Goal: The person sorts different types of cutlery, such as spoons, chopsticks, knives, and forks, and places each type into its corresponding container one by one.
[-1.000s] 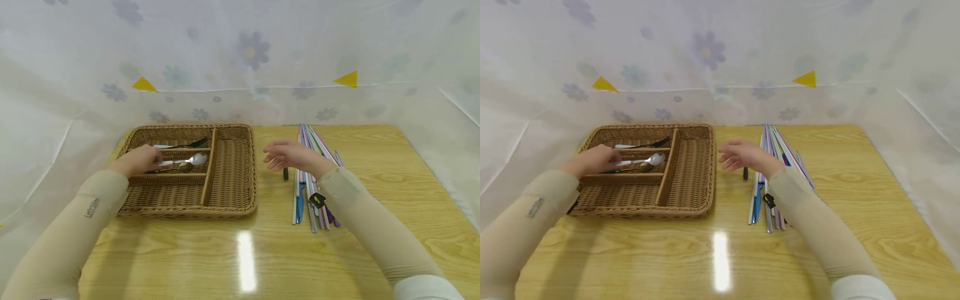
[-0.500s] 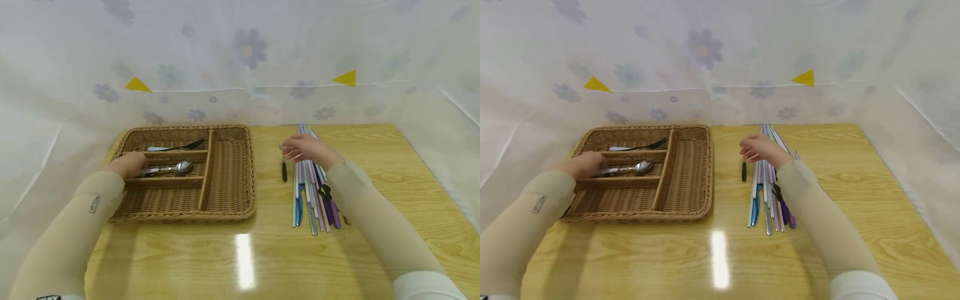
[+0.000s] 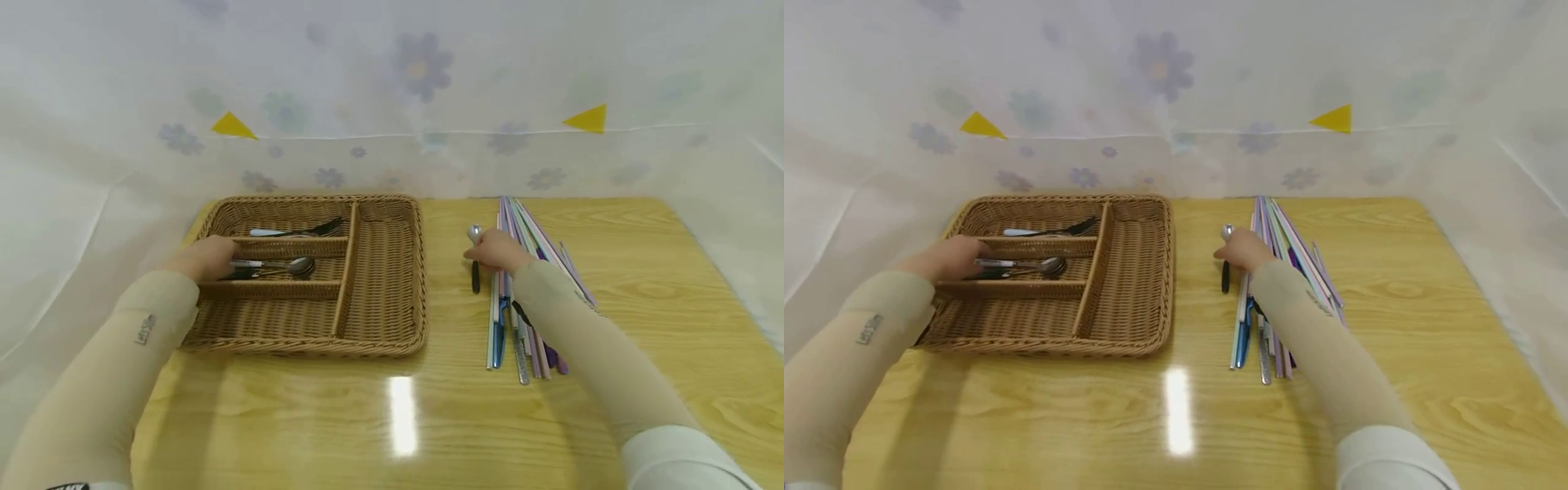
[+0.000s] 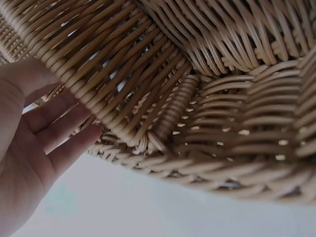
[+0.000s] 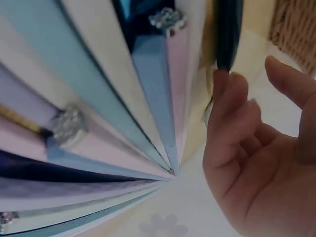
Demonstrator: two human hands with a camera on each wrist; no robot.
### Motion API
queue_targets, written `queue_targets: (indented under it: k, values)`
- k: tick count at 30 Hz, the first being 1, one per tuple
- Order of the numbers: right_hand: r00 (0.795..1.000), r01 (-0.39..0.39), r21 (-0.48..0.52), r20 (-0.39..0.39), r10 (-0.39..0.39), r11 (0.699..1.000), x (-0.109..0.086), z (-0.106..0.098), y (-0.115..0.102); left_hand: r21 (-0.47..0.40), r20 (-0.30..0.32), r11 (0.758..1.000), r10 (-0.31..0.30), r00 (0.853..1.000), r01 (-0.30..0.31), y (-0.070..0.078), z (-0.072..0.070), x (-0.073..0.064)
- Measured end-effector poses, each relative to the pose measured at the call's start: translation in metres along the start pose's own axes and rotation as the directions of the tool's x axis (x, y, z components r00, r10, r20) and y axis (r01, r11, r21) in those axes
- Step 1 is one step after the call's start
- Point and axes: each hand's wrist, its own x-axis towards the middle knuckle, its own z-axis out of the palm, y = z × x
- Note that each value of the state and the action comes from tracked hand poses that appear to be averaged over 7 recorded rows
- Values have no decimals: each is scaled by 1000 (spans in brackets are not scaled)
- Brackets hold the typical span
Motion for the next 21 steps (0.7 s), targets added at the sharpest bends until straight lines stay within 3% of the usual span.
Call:
queue_targets:
  k: [5,9,15,18,21]
  values:
    - [996,-41,-175,-91,26,984,-1,3,-3,-10,-44,1000,8,999,-9,4,-5,-4]
    - [995,-55,-147,-86,43,988,0,1,2,-23,-69,999,24,997,-26,8,-7,-8]
    - [996,-76,66,-37,79,995,4,-2,11,-24,-82,1000,17,996,-19,14,-11,-16]
    - [996,-79,255,-7,84,964,3,-4,10,-37,-78,999,4,997,-7,16,-12,-21]
    - [998,-63,408,29,56,911,1,-7,5,-56,-60,998,-23,998,19,17,-13,-25]
